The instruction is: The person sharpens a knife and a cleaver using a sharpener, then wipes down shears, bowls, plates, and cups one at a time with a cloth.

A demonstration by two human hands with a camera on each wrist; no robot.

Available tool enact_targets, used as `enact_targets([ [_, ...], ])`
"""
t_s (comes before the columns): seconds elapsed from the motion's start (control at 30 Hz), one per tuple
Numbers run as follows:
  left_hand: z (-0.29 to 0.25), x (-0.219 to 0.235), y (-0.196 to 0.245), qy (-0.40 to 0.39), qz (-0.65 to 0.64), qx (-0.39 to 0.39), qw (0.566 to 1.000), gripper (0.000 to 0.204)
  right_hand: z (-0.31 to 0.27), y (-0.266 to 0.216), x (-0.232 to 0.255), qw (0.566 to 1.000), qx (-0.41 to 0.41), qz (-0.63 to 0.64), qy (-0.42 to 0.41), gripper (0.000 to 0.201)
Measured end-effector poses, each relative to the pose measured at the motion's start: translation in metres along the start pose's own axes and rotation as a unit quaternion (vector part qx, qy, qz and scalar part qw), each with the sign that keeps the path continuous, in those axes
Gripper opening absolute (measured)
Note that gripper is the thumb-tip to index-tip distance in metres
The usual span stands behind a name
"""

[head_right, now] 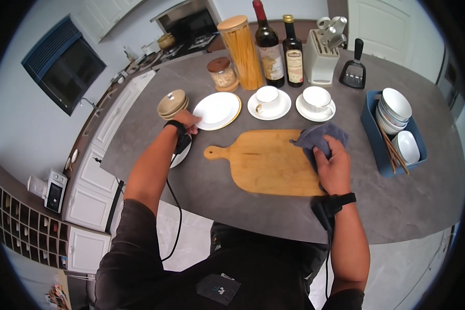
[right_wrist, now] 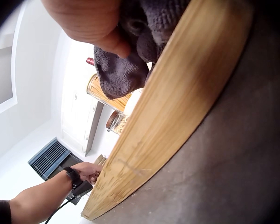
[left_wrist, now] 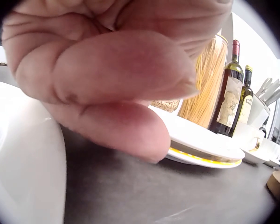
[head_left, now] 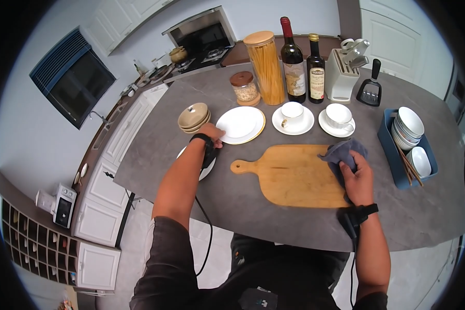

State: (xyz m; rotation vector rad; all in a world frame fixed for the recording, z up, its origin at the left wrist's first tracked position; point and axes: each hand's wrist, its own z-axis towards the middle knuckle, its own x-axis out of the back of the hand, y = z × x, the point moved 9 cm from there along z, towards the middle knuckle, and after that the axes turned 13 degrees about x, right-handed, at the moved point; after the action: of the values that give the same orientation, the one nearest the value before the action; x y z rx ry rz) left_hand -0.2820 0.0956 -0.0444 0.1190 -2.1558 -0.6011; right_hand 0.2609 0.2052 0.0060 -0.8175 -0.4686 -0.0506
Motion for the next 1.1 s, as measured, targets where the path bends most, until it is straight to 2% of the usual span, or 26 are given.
enact_targets([
  [0.17, -0.011, 0.006, -0.009, -0.025, -0.065, 0.009, 0.998, 0.033, -0.001, 0.004, 0.000, 1.000, -0.004, -0.002, -0.003, 0.036],
  [0.23, -0.017, 0.001, -0.009, -0.090, -0.159, -0.006, 0.983, 0.031, -0.001, 0.007, -0.002, 1.000, -0.007, 0.001, -0.004, 0.036],
  [0.27, -0.020, 0.000, -0.011, -0.091, -0.158, -0.005, 0.983, 0.031, -0.002, 0.007, -0.002, 1.000, -0.008, 0.002, -0.005, 0.036],
  [0.37, -0.037, -0.010, -0.004, -0.198, -0.329, -0.046, 0.922, 0.032, -0.002, 0.006, -0.001, 1.000, -0.010, -0.004, 0.001, 0.036],
  [0.4, -0.041, -0.012, -0.005, -0.200, -0.326, -0.045, 0.923, 0.032, -0.001, 0.006, -0.001, 1.000, -0.011, -0.004, -0.002, 0.036],
  [0.47, -0.060, -0.005, 0.002, -0.203, -0.448, -0.113, 0.863, 0.034, -0.001, 0.005, -0.002, 1.000, -0.015, -0.006, -0.006, 0.036],
  [0.53, -0.083, -0.009, 0.001, -0.212, -0.443, -0.133, 0.861, 0.033, 0.000, 0.000, -0.001, 1.000, -0.017, -0.007, -0.007, 0.036],
  [0.63, -0.133, -0.020, 0.018, -0.279, -0.446, -0.229, 0.819, 0.033, 0.000, 0.005, -0.003, 1.000, -0.023, 0.021, 0.004, 0.035],
  [0.73, -0.181, -0.048, 0.032, -0.321, -0.422, -0.256, 0.809, 0.032, 0.000, 0.008, -0.001, 0.997, -0.046, 0.058, 0.028, 0.034],
  [0.77, -0.193, -0.059, 0.035, -0.335, -0.438, -0.257, 0.793, 0.031, 0.001, 0.005, 0.001, 0.994, -0.050, 0.078, 0.049, 0.032],
  [0.87, -0.229, -0.104, 0.045, -0.426, -0.393, -0.254, 0.774, 0.046, 0.003, 0.002, 0.010, 0.988, -0.037, 0.108, 0.106, 0.030],
  [1.0, -0.251, -0.160, 0.035, -0.500, -0.301, -0.203, 0.786, 0.044, 0.004, 0.002, 0.021, 0.972, -0.026, 0.165, 0.168, 0.032],
  [1.1, -0.268, -0.186, 0.028, -0.525, -0.274, -0.172, 0.787, 0.043, 0.006, -0.007, 0.025, 0.965, -0.017, 0.197, 0.171, 0.033],
])
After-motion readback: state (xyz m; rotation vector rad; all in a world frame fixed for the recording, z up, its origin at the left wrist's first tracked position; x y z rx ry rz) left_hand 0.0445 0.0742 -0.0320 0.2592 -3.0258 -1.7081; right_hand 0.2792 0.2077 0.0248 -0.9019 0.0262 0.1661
